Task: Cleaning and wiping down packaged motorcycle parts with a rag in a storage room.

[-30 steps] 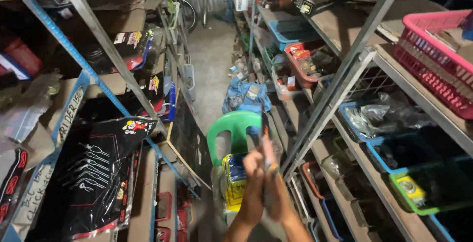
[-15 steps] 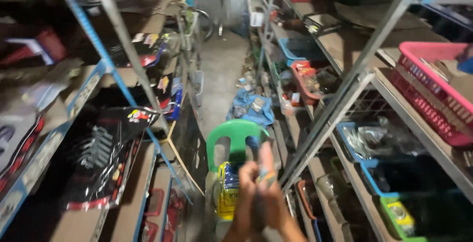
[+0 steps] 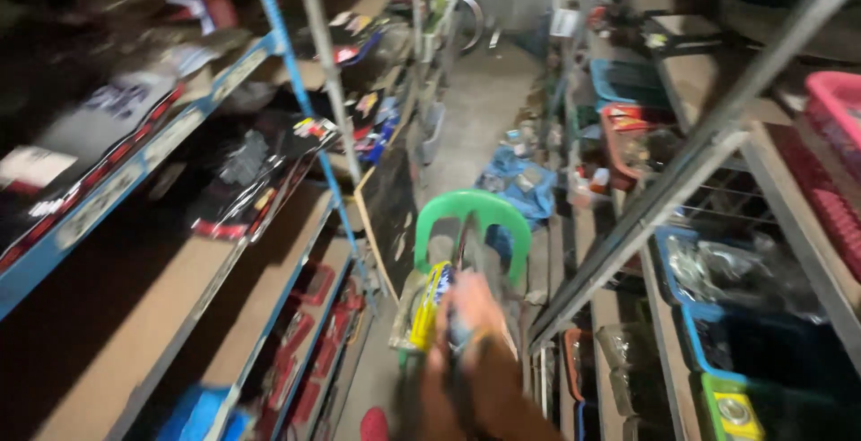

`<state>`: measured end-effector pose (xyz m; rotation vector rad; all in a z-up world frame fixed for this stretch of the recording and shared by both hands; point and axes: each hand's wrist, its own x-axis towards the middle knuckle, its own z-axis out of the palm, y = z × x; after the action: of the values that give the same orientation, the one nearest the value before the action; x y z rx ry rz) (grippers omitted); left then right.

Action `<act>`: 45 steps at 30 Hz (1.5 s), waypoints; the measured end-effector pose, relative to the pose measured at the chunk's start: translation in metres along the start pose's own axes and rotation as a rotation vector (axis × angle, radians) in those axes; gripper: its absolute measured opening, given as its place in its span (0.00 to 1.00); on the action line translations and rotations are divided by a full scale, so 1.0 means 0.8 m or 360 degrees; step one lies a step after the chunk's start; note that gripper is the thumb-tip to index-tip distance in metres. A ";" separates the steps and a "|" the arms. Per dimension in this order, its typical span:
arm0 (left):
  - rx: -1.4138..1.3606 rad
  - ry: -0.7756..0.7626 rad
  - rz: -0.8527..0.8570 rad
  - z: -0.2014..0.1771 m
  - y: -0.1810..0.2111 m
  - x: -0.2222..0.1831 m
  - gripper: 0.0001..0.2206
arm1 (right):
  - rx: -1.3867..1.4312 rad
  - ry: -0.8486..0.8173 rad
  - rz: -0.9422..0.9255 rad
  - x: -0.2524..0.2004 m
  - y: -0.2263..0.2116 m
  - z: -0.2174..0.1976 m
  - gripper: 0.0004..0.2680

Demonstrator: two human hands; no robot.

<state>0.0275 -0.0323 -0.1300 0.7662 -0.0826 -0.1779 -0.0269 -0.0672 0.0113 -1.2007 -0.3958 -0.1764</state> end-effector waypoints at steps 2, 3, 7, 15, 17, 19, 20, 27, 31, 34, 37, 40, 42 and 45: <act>-0.0109 0.0433 -0.0098 0.036 0.104 -0.110 0.26 | -0.0469 0.0268 0.0217 -0.036 0.015 0.018 0.11; 0.0028 0.0288 0.0172 0.025 0.099 -0.120 0.26 | -0.0763 -0.0066 -0.0145 -0.063 0.045 0.001 0.12; 0.0282 -0.0061 0.0513 0.011 0.102 -0.119 0.29 | -0.1576 0.1167 -0.1018 0.015 0.185 0.010 0.07; 0.0112 -0.0604 0.0392 0.012 0.098 -0.088 0.33 | -0.0506 0.0303 -0.0045 0.007 0.026 0.003 0.31; -0.0005 -0.0735 0.0331 -0.029 0.078 -0.044 0.33 | -0.0866 0.0613 0.0025 0.007 0.065 -0.001 0.28; 0.0512 -0.0554 0.0318 -0.109 0.021 0.010 0.31 | -0.0873 0.0392 -0.0095 -0.009 0.107 0.001 0.36; 0.0507 -0.0576 0.0293 -0.092 0.049 0.000 0.31 | -0.0883 0.0425 -0.0091 -0.011 0.112 0.007 0.36; 0.0435 -0.0539 0.0292 -0.013 0.171 0.017 0.31 | -0.0869 0.0248 -0.0160 -0.017 0.139 0.040 0.23; 0.0479 -0.0715 0.0184 -0.047 0.078 0.062 0.32 | -0.1104 0.0601 0.0073 0.020 0.111 0.032 0.24; 0.0526 -0.0725 0.0098 -0.072 -0.016 0.082 0.33 | -0.0550 0.1024 0.0247 -0.025 0.252 -0.126 0.16; 0.0596 -0.1005 0.0390 0.032 0.050 0.063 0.46 | -0.0677 0.1049 0.0094 0.023 0.162 -0.086 0.18; 0.0701 -0.1016 0.0077 -0.029 0.009 0.062 0.46 | -0.0845 0.1005 -0.0185 0.072 0.077 -0.038 0.25; 0.0604 -0.0853 0.0032 -0.011 0.052 0.072 0.37 | -0.0855 0.0912 -0.0160 0.026 0.181 -0.092 0.26; 0.0408 -0.0597 -0.0014 0.020 0.129 0.082 0.33 | -0.0869 0.0701 -0.0108 0.013 0.323 -0.168 0.31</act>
<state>0.1033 0.0172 -0.0465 0.9814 -0.4650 -0.3228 0.0976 -0.0988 -0.2499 -1.6345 0.0072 -0.6250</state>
